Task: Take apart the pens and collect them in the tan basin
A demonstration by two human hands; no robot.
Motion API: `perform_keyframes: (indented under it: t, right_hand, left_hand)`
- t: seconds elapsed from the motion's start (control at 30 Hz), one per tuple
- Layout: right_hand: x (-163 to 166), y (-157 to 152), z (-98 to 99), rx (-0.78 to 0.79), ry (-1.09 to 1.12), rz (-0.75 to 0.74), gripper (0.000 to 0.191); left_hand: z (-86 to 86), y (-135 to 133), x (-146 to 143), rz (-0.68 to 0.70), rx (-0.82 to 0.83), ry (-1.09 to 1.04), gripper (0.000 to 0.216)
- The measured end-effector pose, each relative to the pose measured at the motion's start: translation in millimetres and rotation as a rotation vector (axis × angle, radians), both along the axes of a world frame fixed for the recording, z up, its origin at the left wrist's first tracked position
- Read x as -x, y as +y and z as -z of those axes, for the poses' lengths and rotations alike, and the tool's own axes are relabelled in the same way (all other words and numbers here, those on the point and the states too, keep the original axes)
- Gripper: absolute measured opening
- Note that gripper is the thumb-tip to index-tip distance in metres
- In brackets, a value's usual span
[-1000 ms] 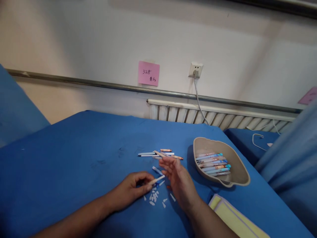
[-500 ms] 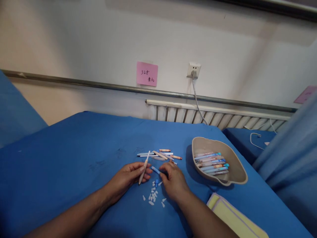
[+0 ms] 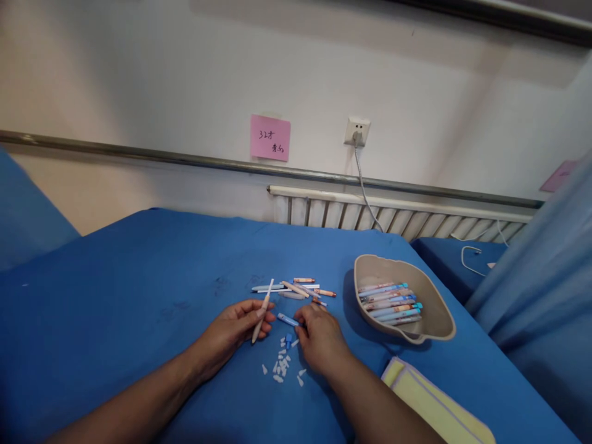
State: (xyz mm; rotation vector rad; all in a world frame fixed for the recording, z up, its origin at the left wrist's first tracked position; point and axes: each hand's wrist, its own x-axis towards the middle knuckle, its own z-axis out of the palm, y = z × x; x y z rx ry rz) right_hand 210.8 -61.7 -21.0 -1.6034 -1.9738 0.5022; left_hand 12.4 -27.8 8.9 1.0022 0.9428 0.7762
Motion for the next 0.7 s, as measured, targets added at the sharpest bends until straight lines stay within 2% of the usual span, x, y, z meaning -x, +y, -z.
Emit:
perform_keyframes:
  t: [0.7]
  right_hand:
    - [-7.7,-3.0,-4.9,0.031,-0.049,0.117,0.018]
  left_hand:
    - [0.9,-1.7,-0.5,0.069,-0.085,0.087,0.038]
